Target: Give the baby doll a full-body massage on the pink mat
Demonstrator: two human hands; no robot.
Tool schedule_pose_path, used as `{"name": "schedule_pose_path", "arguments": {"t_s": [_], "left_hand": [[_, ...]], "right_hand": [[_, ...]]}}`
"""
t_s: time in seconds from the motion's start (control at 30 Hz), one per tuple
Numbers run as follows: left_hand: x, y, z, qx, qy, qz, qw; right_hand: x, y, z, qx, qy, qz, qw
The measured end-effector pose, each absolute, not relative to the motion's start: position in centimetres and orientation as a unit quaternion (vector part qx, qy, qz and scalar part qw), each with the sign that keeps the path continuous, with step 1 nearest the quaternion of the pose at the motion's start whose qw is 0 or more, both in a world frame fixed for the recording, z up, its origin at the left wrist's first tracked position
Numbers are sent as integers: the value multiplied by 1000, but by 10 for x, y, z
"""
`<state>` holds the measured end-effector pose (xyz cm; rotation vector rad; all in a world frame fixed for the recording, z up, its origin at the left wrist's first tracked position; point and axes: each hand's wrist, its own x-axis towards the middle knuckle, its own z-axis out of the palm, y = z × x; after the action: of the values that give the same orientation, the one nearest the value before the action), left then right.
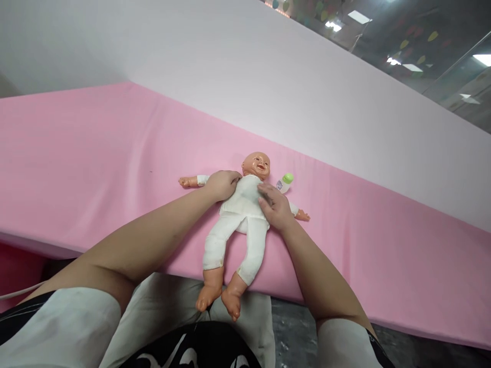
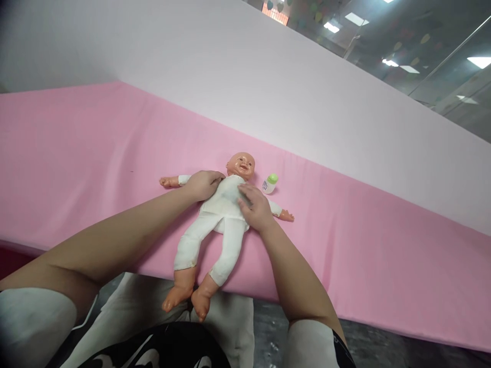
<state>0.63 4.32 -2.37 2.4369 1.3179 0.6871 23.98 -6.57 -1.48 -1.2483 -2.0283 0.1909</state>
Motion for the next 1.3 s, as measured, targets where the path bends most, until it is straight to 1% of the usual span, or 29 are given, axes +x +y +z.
{"name": "schedule_pose_path", "arguments": {"t_s": [0.07, 0.13, 0.17, 0.23, 0.3, 0.47, 0.63, 0.7, 0.77, 0.87, 0.93, 1.0, 1.07, 1.17, 1.3], "left_hand": [[8, 44, -25, 847, 456, 237, 138], [10, 44, -25, 847, 457, 235, 133], [10, 44, -25, 848, 457, 235, 131], [11, 44, -25, 850, 454, 234, 128], [11, 42, -23, 852, 452, 230, 131], [10, 39, -22, 854, 447, 222, 144], [10, 41, -28, 864, 434, 227, 114], [8, 41, -31, 872, 425, 221, 102], [2, 40, -33, 886, 405, 208, 84], [-17, 38, -37, 905, 383, 184, 30], [-33, 39, -39, 900, 400, 173, -17], [-49, 43, -40, 883, 439, 162, -40], [-62, 51, -39, 869, 474, 142, -28], [-77, 65, -35, 851, 513, 112, 11], [-93, 83, -33, 812, 570, 115, 52]], "right_hand": [[221, -80, -8, -402, -841, 97, 348], [202, -95, -2, -327, -889, 115, 298], [193, -102, 0, -301, -909, 118, 264], [182, -110, 1, -287, -925, 112, 222], [181, -111, -2, -306, -923, 97, 211], [209, -84, -17, -400, -877, 75, 257], [237, -55, -28, -496, -812, 67, 299], [245, -52, -30, -534, -789, 51, 299], [253, -55, -32, -577, -771, 26, 268], [270, -67, -36, -629, -757, -27, 175], [285, -75, -38, -656, -743, -57, 119], [302, -81, -38, -682, -723, -67, 84], [320, -85, -35, -716, -693, -45, 69], [348, -88, -26, -750, -658, 33, 66], [375, -92, -14, -748, -648, 104, 99]]}}
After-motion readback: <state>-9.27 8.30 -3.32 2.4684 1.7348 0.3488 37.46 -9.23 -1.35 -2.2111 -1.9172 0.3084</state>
